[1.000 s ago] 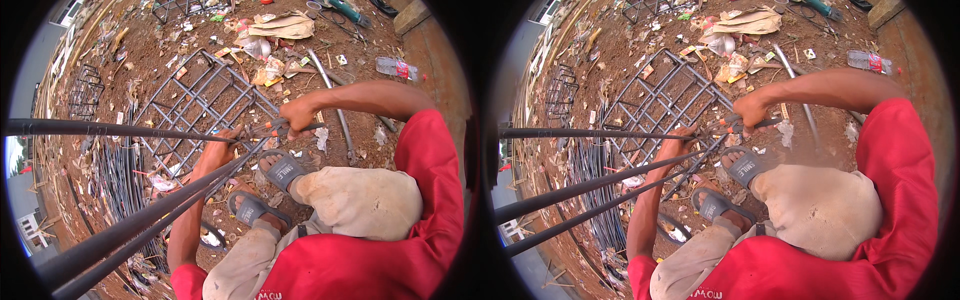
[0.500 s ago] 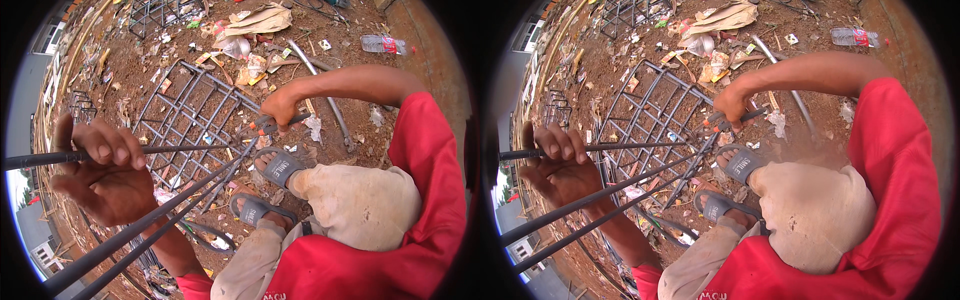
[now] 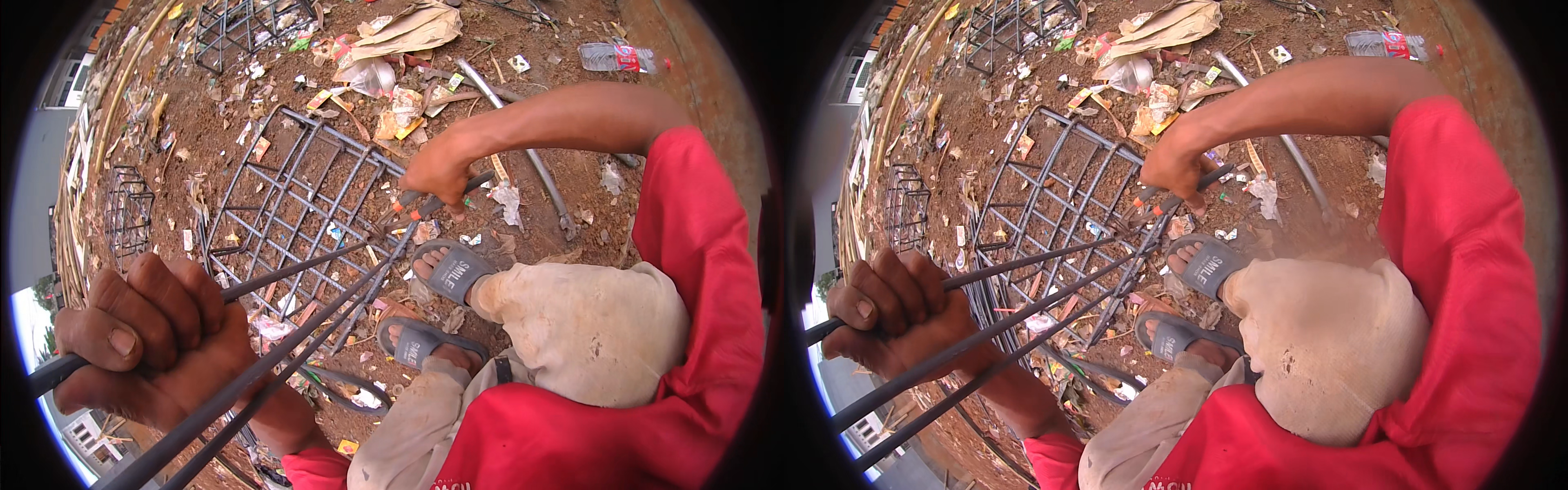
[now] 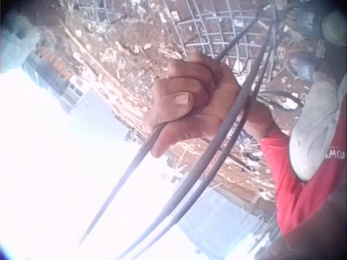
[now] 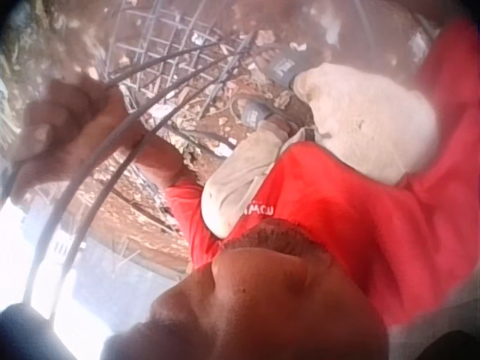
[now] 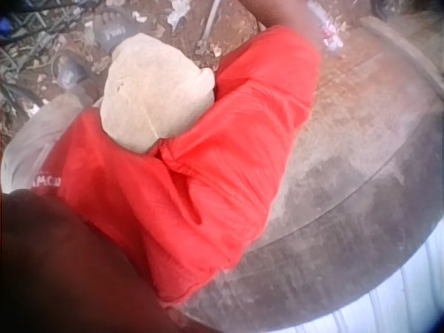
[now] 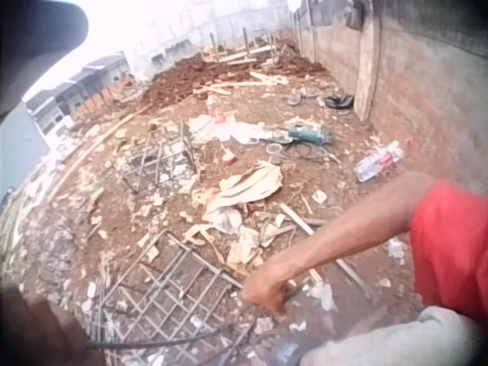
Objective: The person assembles a steel reinforcement cage by placing metal rods into a pre-fabricated frame, securing intersections with wire, and using pliers to twist and cut the wire.
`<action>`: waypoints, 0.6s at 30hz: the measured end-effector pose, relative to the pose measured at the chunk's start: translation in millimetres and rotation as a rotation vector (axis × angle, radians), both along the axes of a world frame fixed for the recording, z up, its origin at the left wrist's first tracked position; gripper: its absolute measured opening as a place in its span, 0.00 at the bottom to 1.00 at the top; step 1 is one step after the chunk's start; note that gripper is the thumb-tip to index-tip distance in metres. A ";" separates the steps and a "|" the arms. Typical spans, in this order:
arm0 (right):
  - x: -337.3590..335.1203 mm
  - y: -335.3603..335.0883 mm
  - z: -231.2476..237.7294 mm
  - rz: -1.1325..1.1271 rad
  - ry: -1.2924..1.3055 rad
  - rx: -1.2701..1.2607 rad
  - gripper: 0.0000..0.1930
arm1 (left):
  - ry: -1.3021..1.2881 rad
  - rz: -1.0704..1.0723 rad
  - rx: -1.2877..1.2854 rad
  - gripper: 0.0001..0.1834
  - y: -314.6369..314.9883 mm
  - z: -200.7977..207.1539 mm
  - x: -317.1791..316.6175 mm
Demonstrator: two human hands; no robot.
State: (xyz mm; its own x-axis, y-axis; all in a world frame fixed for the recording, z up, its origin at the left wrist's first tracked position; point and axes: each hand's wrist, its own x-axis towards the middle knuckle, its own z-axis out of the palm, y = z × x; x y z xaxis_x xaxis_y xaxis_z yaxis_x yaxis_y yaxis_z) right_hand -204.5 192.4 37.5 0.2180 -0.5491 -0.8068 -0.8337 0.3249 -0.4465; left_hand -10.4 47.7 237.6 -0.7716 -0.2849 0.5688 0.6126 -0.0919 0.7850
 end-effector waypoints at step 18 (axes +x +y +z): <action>3.7 25.9 -6.0 -0.434 -0.397 0.277 0.12 | 0.103 -0.026 0.066 0.29 1.8 -10.2 -4.9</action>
State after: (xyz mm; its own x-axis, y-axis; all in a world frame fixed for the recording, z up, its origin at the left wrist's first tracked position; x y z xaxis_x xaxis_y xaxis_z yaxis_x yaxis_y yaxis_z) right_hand -200.7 218.2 31.6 0.3340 -0.4381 -0.8346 -0.3894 0.7422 -0.5454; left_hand -15.3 49.5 227.4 -0.7179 -0.3054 0.6256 0.6861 -0.1584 0.7100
